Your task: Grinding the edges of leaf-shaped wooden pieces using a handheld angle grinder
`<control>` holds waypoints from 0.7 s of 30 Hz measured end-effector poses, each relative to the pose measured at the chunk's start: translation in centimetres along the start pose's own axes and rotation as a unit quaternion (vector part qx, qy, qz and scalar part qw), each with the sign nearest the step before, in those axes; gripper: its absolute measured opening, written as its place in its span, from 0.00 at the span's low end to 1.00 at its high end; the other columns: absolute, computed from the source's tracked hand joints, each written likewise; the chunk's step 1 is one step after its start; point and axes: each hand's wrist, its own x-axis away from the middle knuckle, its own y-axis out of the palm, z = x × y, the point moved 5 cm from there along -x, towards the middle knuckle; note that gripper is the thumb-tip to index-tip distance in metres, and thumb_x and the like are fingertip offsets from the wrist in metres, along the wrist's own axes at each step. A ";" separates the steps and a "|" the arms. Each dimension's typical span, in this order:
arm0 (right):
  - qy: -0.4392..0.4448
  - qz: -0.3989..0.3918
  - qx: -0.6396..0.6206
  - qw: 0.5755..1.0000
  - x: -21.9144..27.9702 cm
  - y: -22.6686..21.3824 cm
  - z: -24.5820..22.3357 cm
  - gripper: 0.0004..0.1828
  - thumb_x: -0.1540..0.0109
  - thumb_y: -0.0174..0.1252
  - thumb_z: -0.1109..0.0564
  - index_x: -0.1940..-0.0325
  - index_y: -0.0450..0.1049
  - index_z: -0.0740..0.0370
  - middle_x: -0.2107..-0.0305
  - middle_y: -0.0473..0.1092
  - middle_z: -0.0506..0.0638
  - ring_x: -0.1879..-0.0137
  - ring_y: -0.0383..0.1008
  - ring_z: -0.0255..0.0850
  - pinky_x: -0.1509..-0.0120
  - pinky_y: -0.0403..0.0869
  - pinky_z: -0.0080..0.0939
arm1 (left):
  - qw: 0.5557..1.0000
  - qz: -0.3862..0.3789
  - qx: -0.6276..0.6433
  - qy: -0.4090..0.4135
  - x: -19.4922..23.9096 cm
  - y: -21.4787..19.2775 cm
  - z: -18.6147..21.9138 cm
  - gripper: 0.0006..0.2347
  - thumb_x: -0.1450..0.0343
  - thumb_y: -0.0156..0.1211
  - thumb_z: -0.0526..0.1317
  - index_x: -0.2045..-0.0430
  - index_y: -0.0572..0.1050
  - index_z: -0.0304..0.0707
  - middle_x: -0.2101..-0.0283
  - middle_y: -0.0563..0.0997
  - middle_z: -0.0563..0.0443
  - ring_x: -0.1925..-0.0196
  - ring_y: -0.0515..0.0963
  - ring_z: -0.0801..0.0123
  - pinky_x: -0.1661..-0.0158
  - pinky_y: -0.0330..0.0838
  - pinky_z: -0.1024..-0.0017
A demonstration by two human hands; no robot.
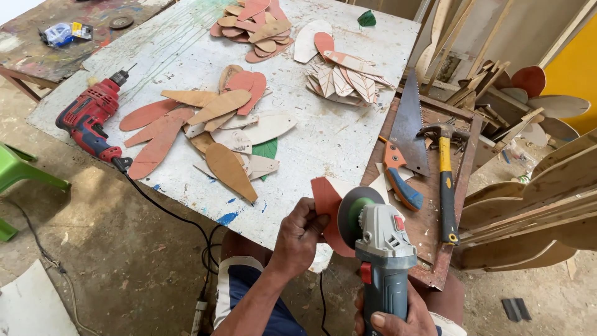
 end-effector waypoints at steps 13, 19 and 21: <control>0.003 -0.123 -0.024 0.992 0.8 -4.3 2.8 0.42 0.47 0.75 0.59 0.36 0.58 0.66 0.63 0.73 0.73 0.64 0.81 0.62 0.62 0.81 0.60 | 0.996 0.062 0.060 -0.001 -0.5 -1.6 -0.6 0.04 0.23 0.54 0.37 0.67 0.66 0.44 0.66 0.73 0.55 0.62 0.75 0.70 0.62 0.91 0.63; 0.104 0.189 0.013 0.976 2.1 -9.2 5.7 0.45 0.59 0.62 0.73 0.35 0.67 0.80 0.65 0.73 0.91 0.65 0.73 0.84 0.58 0.72 0.77 | 0.992 0.106 0.069 0.012 -0.3 -3.7 -1.3 0.04 0.24 0.56 0.41 0.61 0.70 0.45 0.64 0.74 0.53 0.57 0.82 0.61 0.60 0.92 0.53; 0.039 0.233 0.040 0.971 2.2 -10.1 6.4 0.42 0.61 0.64 0.72 0.41 0.71 0.86 0.71 0.72 0.93 0.70 0.72 0.81 0.63 0.69 0.69 | 0.981 0.114 0.154 0.035 -0.5 -4.6 -1.5 0.13 0.24 0.57 0.39 0.45 0.70 0.49 0.48 0.76 0.48 0.42 0.77 0.53 0.54 0.89 0.44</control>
